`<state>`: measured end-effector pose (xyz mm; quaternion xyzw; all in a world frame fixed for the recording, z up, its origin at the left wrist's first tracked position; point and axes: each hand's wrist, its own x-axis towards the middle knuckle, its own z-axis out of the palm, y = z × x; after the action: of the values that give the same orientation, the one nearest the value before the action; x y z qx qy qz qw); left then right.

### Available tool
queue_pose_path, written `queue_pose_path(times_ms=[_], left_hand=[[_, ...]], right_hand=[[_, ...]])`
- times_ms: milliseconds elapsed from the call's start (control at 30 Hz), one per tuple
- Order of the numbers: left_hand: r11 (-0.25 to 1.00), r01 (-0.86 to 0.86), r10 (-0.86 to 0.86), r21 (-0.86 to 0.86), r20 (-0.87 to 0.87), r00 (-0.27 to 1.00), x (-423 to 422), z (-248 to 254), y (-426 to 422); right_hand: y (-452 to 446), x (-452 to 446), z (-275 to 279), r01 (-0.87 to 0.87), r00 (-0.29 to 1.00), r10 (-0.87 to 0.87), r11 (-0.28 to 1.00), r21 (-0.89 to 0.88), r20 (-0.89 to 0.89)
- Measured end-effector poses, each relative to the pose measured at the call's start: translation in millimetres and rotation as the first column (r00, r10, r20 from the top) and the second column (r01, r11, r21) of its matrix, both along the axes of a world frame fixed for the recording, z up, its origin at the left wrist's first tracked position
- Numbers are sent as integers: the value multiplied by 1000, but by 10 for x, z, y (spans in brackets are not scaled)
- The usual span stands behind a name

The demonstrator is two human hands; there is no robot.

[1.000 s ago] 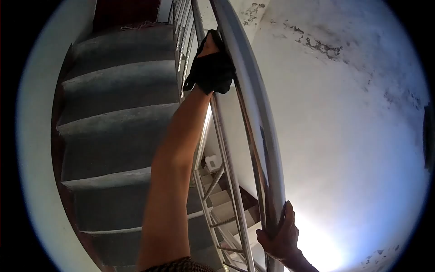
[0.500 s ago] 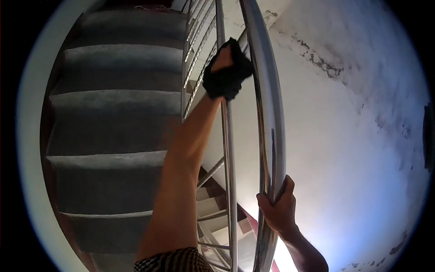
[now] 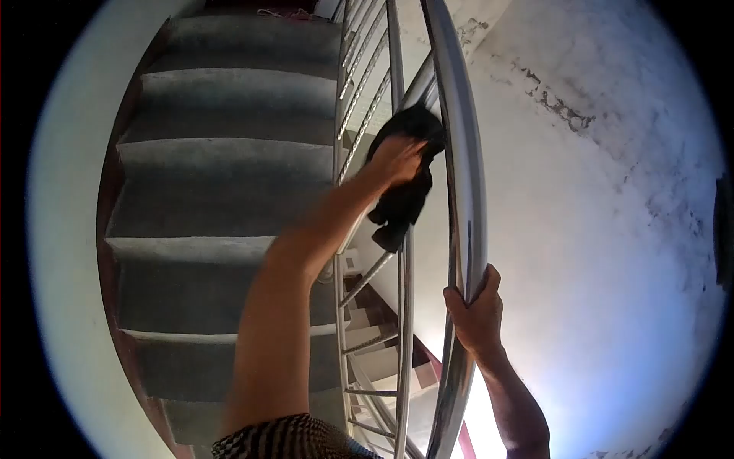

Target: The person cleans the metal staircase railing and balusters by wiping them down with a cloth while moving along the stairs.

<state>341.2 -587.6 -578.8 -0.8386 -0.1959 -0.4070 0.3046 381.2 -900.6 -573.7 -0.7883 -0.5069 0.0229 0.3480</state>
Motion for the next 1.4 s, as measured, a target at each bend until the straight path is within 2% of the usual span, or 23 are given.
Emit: queue_pose_path(times_ms=[33,67,100,133,167,233,267,367,400,567,633,800,900,967,1033,1100,1167,1200,1233,1267,1300,1333,1400], left_hand=[[990,93,-94,-104,-4,996,-37,282,-87],[962,-85,17,-258,-254,967,-57,610,-128],[788,12,-61,-616,-59,996,8,737,-8],[913,177,-141,-369,122,982,21,606,231],[984,21,-32,-178,-59,998,119,499,395],[994,106,-101,36,-116,988,147,272,446],[950,4,-106,-311,-312,944,-36,429,50],[755,260,-267,-602,80,960,-26,-6,-11],[695,361,-286,-622,222,932,-7,-149,-66],[661,320,-155,-679,293,943,35,-798,-991],[586,520,-288,-621,441,850,-64,-1172,-1517],[396,568,-389,-721,429,815,-139,-1862,-2327],[363,561,-214,-744,519,827,3,-1517,-2054],[476,475,-21,-740,530,847,115,-1083,-1599],[703,321,176,-635,592,787,282,-816,-1136],[520,546,246,-657,727,642,369,-626,-715],[469,588,244,-659,736,631,374,-532,-456],[308,649,330,-696,718,614,360,-473,-361],[321,560,219,-764,635,741,475,-554,83],[-80,878,440,-472,773,457,257,-295,-206],[-74,988,591,-135,792,153,360,-301,-60],[-142,989,539,43,841,41,411,-380,83],[-300,945,493,130,869,37,353,-586,53]], right_hand=[[0,32,-12,3,1000,-3,1000,-2,-5],[4,59,-27,-15,1000,15,1000,14,21],[-16,76,-55,-25,999,25,1000,18,43],[-8,63,-35,1,998,0,1000,-14,60],[-34,37,-8,13,999,-11,999,-36,42],[-26,-5,52,-36,995,34,999,-30,-90],[-13,48,-27,-55,996,52,998,34,72],[-19,-54,90,-18,1000,17,999,-28,-20],[-13,-57,104,-5,998,2,999,-54,-68],[-6,45,-18,-31,990,27,999,27,140],[0,-1,-2,-1,997,-3,999,48,83],[-8,-11,27,4,1000,-4,1000,16,10],[-6,-31,4,-10,999,7,997,72,45],[9,-1,-18,44,994,-47,998,35,95],[5,-51,43,57,998,-58,998,20,38],[0,-66,38,85,996,-85,996,-14,20],[4,-59,40,54,999,-54,999,0,-4],[-12,-55,30,30,999,-29,1000,10,-31],[-21,-58,32,37,999,-37,999,-2,-33],[-28,-66,33,25,999,-25,1000,-8,-21],[-29,-61,51,13,1000,-13,1000,-12,-6],[-13,-57,96,22,1000,-22,1000,-23,-9],[-29,-97,100,21,996,-25,998,-51,-81]])
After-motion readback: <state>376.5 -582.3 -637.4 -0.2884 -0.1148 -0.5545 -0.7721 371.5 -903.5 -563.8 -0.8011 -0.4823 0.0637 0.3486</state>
